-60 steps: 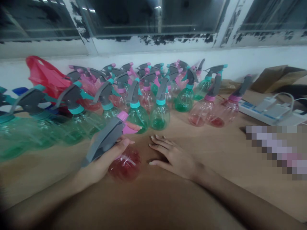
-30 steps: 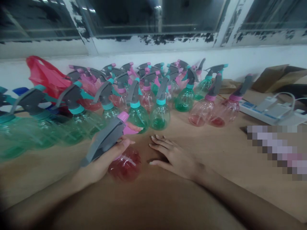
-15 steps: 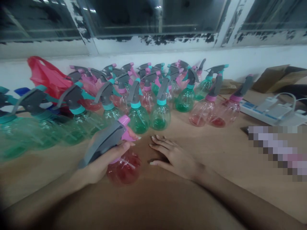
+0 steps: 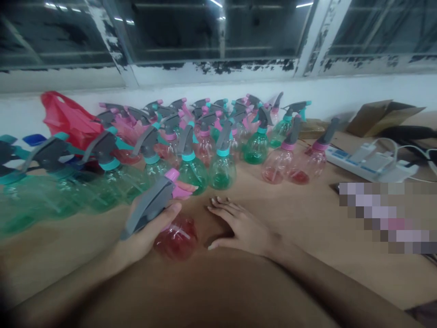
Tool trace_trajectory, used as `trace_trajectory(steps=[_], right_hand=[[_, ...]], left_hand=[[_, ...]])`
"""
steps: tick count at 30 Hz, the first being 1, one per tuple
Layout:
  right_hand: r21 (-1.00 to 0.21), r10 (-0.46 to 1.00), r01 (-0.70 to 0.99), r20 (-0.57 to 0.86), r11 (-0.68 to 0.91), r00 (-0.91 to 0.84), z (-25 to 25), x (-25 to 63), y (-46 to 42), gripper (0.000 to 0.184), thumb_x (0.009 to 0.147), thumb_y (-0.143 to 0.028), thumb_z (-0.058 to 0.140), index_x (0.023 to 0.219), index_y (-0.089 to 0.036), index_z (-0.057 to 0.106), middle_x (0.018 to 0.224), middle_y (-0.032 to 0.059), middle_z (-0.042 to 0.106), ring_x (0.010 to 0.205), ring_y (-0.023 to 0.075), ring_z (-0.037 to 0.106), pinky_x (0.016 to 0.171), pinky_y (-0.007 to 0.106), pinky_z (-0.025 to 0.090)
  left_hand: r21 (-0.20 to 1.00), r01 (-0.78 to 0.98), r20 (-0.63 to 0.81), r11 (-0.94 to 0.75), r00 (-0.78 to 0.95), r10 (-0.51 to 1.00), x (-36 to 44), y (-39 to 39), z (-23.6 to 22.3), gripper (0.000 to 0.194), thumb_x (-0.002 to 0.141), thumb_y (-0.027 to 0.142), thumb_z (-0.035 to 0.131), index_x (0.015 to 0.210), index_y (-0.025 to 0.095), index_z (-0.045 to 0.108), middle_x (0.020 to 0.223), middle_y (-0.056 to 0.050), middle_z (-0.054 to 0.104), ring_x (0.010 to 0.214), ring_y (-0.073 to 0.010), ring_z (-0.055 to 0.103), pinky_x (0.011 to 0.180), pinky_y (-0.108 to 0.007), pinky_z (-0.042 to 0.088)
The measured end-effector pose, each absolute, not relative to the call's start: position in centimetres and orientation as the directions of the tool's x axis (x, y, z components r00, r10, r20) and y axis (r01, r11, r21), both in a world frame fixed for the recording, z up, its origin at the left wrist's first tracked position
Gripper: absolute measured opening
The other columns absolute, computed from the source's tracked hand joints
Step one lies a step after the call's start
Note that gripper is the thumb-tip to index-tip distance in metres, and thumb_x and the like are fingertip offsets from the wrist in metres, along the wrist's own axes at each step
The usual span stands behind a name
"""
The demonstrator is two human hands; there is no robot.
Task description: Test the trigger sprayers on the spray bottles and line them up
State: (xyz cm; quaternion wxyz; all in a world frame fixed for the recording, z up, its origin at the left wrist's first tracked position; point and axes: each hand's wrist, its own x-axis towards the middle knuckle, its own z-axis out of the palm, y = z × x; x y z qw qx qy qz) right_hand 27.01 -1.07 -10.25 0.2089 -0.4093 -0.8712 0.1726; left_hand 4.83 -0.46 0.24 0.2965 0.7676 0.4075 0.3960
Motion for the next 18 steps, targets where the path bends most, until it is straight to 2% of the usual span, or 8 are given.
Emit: trace_trajectory(steps=[5, 11, 15, 18], right_hand=[[-0.59, 0.845, 0.633, 0.176, 0.501, -0.505, -8.1, 26.5, -2.2, 0.083, 0.069, -0.063, 0.06, 0.138, -0.026, 0.031, 0.141, 0.0094, 0.039, 0.129, 0.0282, 0.036, 0.104, 0.049, 0.032], [-0.693, 0.874, 0.568, 0.194, 0.443, -0.445, -4.8, 26.2, -3.9, 0.076, 0.068, -0.058, 0.065, 0.132, -0.029, 0.036, 0.127, 0.0058, 0.052, 0.113, 0.0251, 0.052, 0.096, 0.043, 0.042], [-0.71, 0.879, 0.536, 0.267, 0.457, -0.396, -3.8, 26.7, -4.7, 0.075, 0.065, -0.057, 0.068, 0.127, -0.025, 0.04, 0.123, 0.0077, 0.054, 0.11, 0.026, 0.053, 0.093, 0.043, 0.044], [-0.7, 0.901, 0.568, 0.307, 0.433, -0.308, -3.7, 27.4, -5.1, 0.082, 0.061, -0.058, 0.07, 0.128, -0.022, 0.038, 0.124, 0.0106, 0.052, 0.111, 0.0288, 0.051, 0.09, 0.044, 0.045]], left_hand=[[0.776, 0.395, 0.337, -0.492, 0.4, 0.852, 5.2, -0.3, -0.2, 0.022, 0.084, 0.023, 0.051, 0.105, 0.029, 0.055, 0.086, 0.0, 0.061, 0.077, -0.0167, 0.061, 0.079, -0.032, 0.049], [0.803, 0.348, 0.325, -0.483, 0.423, 0.846, 7.7, 0.0, -0.1, 0.023, 0.086, 0.023, 0.048, 0.108, 0.025, 0.053, 0.091, -0.003, 0.059, 0.086, -0.0187, 0.06, 0.084, -0.034, 0.048], [0.797, 0.29, 0.379, -0.53, 0.443, 0.812, 10.5, 0.5, -0.5, 0.023, 0.086, 0.023, 0.048, 0.108, 0.02, 0.054, 0.097, -0.006, 0.059, 0.091, -0.0198, 0.059, 0.086, -0.037, 0.047], [0.804, 0.235, 0.406, -0.547, 0.456, 0.792, 12.9, 0.8, -0.9, 0.027, 0.084, 0.026, 0.052, 0.11, 0.02, 0.054, 0.103, -0.008, 0.061, 0.088, -0.0198, 0.062, 0.082, -0.036, 0.051]])
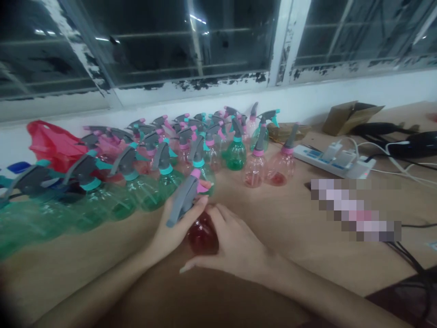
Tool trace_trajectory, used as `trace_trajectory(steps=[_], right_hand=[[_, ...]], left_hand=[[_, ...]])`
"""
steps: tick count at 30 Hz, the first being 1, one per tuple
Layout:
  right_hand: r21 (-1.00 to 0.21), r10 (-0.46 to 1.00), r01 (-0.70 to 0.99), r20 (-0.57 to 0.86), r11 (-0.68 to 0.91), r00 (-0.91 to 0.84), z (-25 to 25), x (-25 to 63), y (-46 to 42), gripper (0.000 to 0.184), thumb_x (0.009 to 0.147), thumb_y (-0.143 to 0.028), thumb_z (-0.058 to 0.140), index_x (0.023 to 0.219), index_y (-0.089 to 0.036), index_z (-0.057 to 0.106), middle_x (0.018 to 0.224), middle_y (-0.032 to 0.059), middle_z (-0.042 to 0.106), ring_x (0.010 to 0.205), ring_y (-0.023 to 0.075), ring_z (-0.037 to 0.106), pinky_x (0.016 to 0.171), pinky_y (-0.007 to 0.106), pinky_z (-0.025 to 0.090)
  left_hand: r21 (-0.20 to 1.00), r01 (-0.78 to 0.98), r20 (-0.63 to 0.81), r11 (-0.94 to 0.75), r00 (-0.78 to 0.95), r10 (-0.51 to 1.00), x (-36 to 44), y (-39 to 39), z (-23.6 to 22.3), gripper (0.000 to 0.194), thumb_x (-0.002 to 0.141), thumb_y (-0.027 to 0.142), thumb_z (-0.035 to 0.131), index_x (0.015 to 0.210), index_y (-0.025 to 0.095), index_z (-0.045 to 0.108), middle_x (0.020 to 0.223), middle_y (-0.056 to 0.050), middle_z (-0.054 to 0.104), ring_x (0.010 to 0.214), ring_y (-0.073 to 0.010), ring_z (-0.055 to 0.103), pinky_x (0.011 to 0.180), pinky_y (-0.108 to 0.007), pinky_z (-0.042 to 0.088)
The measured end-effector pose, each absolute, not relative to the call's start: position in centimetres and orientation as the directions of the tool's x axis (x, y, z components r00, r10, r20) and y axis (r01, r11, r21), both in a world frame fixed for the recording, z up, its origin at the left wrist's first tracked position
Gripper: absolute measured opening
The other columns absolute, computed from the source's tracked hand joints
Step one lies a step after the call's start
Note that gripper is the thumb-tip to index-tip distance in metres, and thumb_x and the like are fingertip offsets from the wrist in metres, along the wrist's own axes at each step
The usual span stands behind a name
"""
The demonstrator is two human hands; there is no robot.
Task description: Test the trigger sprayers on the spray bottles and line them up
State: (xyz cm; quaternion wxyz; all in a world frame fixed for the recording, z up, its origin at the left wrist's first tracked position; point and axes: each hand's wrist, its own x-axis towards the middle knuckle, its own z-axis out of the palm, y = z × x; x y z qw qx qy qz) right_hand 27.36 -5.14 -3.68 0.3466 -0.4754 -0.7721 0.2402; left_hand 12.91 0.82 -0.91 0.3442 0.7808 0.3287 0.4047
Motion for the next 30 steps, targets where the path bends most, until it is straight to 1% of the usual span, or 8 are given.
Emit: trace_trajectory(steps=[3, 7, 12, 14, 18, 20, 23, 30], right_hand=[[-0.67, 0.918, 0.635, 0.352, 0.384, -0.183, -4.0, 28.3, -5.3, 0.083, 0.063, -0.057, 0.068, 0.129, -0.018, 0.034, 0.121, 0.0141, 0.053, 0.11, 0.0312, 0.052, 0.084, 0.045, 0.047], [-0.611, 0.911, 0.708, 0.397, 0.353, -0.111, -4.3, 29.8, -5.1, 0.061, 0.073, -0.048, 0.061, 0.121, -0.016, 0.039, 0.109, 0.0135, 0.059, 0.099, 0.0287, 0.057, 0.076, 0.042, 0.05], [-0.522, 0.914, 0.794, 0.394, 0.313, -0.101, -4.0, 32.0, -3.5, 0.041, 0.073, -0.046, 0.061, 0.1, -0.018, 0.047, 0.096, 0.0103, 0.062, 0.086, 0.0263, 0.06, 0.069, 0.04, 0.049], [-0.502, 0.919, 0.819, 0.388, 0.28, -0.076, -3.9, 32.7, -2.3, 0.037, 0.074, -0.041, 0.06, 0.098, -0.017, 0.047, 0.093, 0.0109, 0.062, 0.085, 0.0265, 0.06, 0.069, 0.04, 0.049], [-0.412, 0.902, 0.886, 0.431, 0.214, -0.017, -3.7, 33.9, 0.4, 0.051, 0.073, -0.051, 0.061, 0.105, -0.014, 0.046, 0.097, 0.0137, 0.061, 0.093, 0.0308, 0.058, 0.072, 0.043, 0.048], [-0.321, 0.883, 0.921, 0.468, 0.218, -0.046, -3.6, 34.3, 1.7, 0.057, 0.071, -0.055, 0.063, 0.106, -0.013, 0.048, 0.102, 0.0157, 0.059, 0.103, 0.033, 0.053, 0.081, 0.046, 0.046], [-0.215, 0.876, 0.957, 0.477, 0.196, -0.072, -3.3, 34.4, 3.4, 0.054, 0.072, -0.053, 0.063, 0.104, -0.011, 0.051, 0.109, 0.0174, 0.055, 0.111, 0.0338, 0.047, 0.089, 0.046, 0.042], [-0.206, 0.918, 0.976, 0.395, 0.067, 0.02, -2.6, 33.6, 5.6, 0.056, 0.069, -0.054, 0.065, 0.105, -0.012, 0.052, 0.108, 0.0163, 0.057, 0.108, 0.0328, 0.049, 0.083, 0.043, 0.045]], left_hand=[[0.813, 0.188, 0.411, -0.551, 0.485, 0.772, 15.3, 1.1, -1.1, 0.031, 0.083, 0.03, 0.057, 0.112, 0.018, 0.053, 0.112, -0.011, 0.06, 0.093, -0.022, 0.063, 0.082, -0.037, 0.051], [0.809, 0.146, 0.428, -0.57, 0.518, 0.741, 17.7, 1.7, -1.1, 0.033, 0.083, 0.034, 0.058, 0.111, 0.018, 0.052, 0.114, -0.011, 0.06, 0.103, -0.0242, 0.059, 0.091, -0.04, 0.048], [0.805, 0.197, 0.383, -0.56, 0.549, 0.743, 18.4, 2.4, -1.6, 0.052, 0.077, 0.034, 0.065, 0.123, 0.022, 0.044, 0.128, -0.009, 0.052, 0.115, -0.0264, 0.052, 0.099, -0.043, 0.041], [0.824, 0.229, 0.346, -0.518, 0.52, 0.781, 17.7, 2.4, -2.3, 0.055, 0.079, 0.034, 0.062, 0.127, 0.023, 0.038, 0.129, -0.009, 0.051, 0.115, -0.0254, 0.051, 0.099, -0.043, 0.041], [0.852, 0.317, 0.271, -0.418, 0.417, 0.868, 14.7, 1.8, -3.7, 0.041, 0.086, 0.031, 0.053, 0.124, 0.026, 0.039, 0.136, -0.005, 0.043, 0.126, -0.0211, 0.04, 0.105, -0.04, 0.034], [0.886, 0.338, 0.171, -0.318, 0.4, 0.901, 13.0, 1.6, -4.2, 0.034, 0.086, 0.032, 0.052, 0.118, 0.027, 0.043, 0.13, -0.004, 0.048, 0.119, -0.0199, 0.047, 0.103, -0.04, 0.036], [0.915, 0.338, 0.081, -0.221, 0.385, 0.92, 11.0, 1.1, -4.8, 0.023, 0.085, 0.033, 0.05, 0.107, 0.025, 0.048, 0.119, -0.004, 0.054, 0.114, -0.02, 0.051, 0.097, -0.038, 0.042], [0.874, 0.448, -0.024, -0.188, 0.426, 0.904, 10.2, -0.2, -5.4, 0.019, 0.087, 0.03, 0.048, 0.105, 0.027, 0.05, 0.113, -0.003, 0.058, 0.108, -0.0207, 0.054, 0.092, -0.039, 0.044]])
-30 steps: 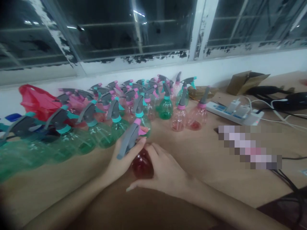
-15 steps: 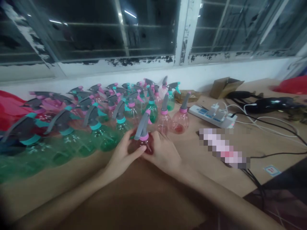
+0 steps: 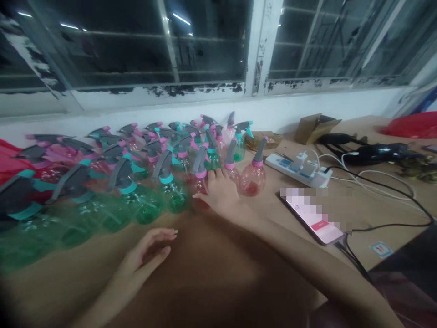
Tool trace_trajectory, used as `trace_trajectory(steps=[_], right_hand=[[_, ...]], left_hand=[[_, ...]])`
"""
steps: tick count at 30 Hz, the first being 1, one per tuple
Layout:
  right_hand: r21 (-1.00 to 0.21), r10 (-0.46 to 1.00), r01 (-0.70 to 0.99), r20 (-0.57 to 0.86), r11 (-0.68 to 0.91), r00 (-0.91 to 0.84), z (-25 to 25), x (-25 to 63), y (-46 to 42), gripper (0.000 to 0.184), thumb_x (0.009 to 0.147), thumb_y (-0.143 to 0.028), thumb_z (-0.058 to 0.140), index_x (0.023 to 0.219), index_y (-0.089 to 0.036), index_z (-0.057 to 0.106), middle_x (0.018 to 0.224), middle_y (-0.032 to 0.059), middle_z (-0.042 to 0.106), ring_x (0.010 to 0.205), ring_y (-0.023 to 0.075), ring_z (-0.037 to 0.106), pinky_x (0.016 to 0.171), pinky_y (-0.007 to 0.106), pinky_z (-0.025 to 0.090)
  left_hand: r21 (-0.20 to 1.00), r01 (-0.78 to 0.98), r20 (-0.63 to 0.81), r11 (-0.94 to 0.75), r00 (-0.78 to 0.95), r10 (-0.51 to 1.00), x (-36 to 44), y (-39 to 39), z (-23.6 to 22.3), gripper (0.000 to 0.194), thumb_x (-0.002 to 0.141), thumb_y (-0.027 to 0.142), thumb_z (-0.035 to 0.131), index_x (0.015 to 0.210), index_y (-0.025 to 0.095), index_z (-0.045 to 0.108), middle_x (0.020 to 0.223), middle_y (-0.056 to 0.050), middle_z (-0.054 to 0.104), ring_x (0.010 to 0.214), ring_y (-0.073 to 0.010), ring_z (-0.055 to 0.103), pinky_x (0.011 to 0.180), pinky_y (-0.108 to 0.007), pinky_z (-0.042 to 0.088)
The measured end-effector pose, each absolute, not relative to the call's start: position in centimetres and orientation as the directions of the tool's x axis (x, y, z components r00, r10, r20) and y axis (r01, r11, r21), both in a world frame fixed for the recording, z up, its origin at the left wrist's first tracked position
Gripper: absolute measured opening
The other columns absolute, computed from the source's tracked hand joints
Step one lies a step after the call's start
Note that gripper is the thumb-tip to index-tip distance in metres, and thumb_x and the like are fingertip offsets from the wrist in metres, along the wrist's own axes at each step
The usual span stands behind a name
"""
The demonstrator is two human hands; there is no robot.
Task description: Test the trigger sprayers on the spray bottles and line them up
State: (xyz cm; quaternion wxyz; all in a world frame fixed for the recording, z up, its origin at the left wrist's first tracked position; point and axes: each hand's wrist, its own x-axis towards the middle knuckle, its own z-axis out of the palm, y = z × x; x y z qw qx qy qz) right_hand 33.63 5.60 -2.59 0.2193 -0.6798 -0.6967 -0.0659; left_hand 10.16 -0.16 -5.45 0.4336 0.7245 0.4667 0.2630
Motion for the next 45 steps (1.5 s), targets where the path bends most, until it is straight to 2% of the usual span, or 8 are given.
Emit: trace_trajectory(steps=[8, 13, 16, 20, 22, 29, 33, 45], right_hand=[[-0.223, 0.919, 0.974, 0.389, 0.026, 0.064, -2.4, 32.8, 6.4, 0.053, 0.07, -0.052, 0.065, 0.103, -0.012, 0.053, 0.108, 0.018, 0.058, 0.106, 0.0333, 0.052, 0.078, 0.042, 0.048], [-0.265, 0.901, 0.961, 0.432, 0.079, 0.045, -2.0, 33.2, 4.9, 0.066, 0.073, -0.056, 0.061, 0.121, -0.014, 0.045, 0.119, 0.0165, 0.055, 0.109, 0.0327, 0.052, 0.075, 0.042, 0.049], [-0.307, 0.877, 0.943, 0.479, 0.13, 0.035, -1.4, 34.8, 3.1, 0.051, 0.08, -0.053, 0.053, 0.118, -0.019, 0.048, 0.122, 0.0132, 0.055, 0.104, 0.0311, 0.056, 0.074, 0.041, 0.048], [-0.4, 0.86, 0.916, 0.478, 0.035, 0.177, -1.4, 37.8, 1.9, 0.039, 0.082, -0.051, 0.049, 0.106, -0.02, 0.057, 0.1, 0.0103, 0.064, 0.081, 0.0265, 0.063, 0.068, 0.04, 0.048], [-0.414, 0.844, 0.91, 0.485, -0.011, 0.231, -1.7, 38.9, 2.1, 0.038, 0.082, -0.047, 0.05, 0.107, -0.019, 0.056, 0.102, 0.011, 0.064, 0.079, 0.0256, 0.063, 0.068, 0.039, 0.047], [-0.411, 0.853, 0.905, 0.427, -0.113, 0.301, -2.1, 38.5, 4.7, 0.055, 0.082, -0.048, 0.048, 0.124, -0.012, 0.042, 0.106, 0.0166, 0.064, 0.092, 0.0323, 0.062, 0.071, 0.042, 0.045], [-0.401, 0.861, 0.9, 0.382, -0.171, 0.334, -2.1, 38.2, 5.4, 0.048, 0.083, -0.046, 0.048, 0.118, -0.014, 0.045, 0.101, 0.0149, 0.066, 0.091, 0.0322, 0.062, 0.068, 0.039, 0.045], [-0.362, 0.874, 0.923, 0.398, -0.128, 0.277, -2.4, 37.2, 0.6, 0.039, 0.081, -0.05, 0.049, 0.104, -0.018, 0.051, 0.101, 0.013, 0.063, 0.082, 0.0299, 0.063, 0.059, 0.035, 0.043]], left_hand=[[0.846, 0.488, -0.042, -0.215, 0.464, 0.885, 10.5, -0.3, -6.1, 0.019, 0.088, 0.028, 0.045, 0.106, 0.029, 0.05, 0.112, -0.002, 0.057, 0.105, -0.0195, 0.055, 0.089, -0.039, 0.045], [0.841, 0.498, -0.06, -0.21, 0.473, 0.879, 10.9, -0.3, -6.2, 0.02, 0.088, 0.027, 0.045, 0.107, 0.028, 0.05, 0.11, -0.003, 0.058, 0.103, -0.0193, 0.056, 0.087, -0.037, 0.047], [0.845, 0.488, -0.048, -0.218, 0.476, 0.878, 11.1, -0.2, -6.0, 0.019, 0.087, 0.026, 0.045, 0.105, 0.027, 0.051, 0.109, -0.004, 0.059, 0.102, -0.0201, 0.057, 0.086, -0.038, 0.047], [0.864, 0.454, -0.033, -0.217, 0.481, 0.876, 11.7, 0.0, -5.9, 0.018, 0.087, 0.027, 0.048, 0.104, 0.028, 0.052, 0.107, -0.002, 0.061, 0.1, -0.0202, 0.059, 0.084, -0.038, 0.049], [0.868, 0.449, -0.036, -0.213, 0.484, 0.874, 12.0, -0.1, -5.9, 0.017, 0.087, 0.027, 0.048, 0.103, 0.028, 0.052, 0.107, -0.003, 0.06, 0.1, -0.0199, 0.059, 0.084, -0.037, 0.049], [0.867, 0.444, -0.032, -0.229, 0.506, 0.862, 12.4, -0.8, -5.8, 0.017, 0.087, 0.025, 0.047, 0.104, 0.028, 0.051, 0.109, -0.002, 0.06, 0.1, -0.0195, 0.059, 0.083, -0.036, 0.049], [0.86, 0.454, -0.027, -0.232, 0.496, 0.868, 12.2, -1.0, -5.5, 0.017, 0.087, 0.025, 0.048, 0.104, 0.028, 0.052, 0.108, -0.002, 0.061, 0.099, -0.019, 0.06, 0.084, -0.036, 0.049], [0.875, 0.405, 0.018, -0.265, 0.521, 0.854, 11.5, -2.0, -5.1, 0.015, 0.087, 0.028, 0.049, 0.101, 0.027, 0.053, 0.104, -0.002, 0.063, 0.098, -0.0193, 0.06, 0.088, -0.038, 0.047]])
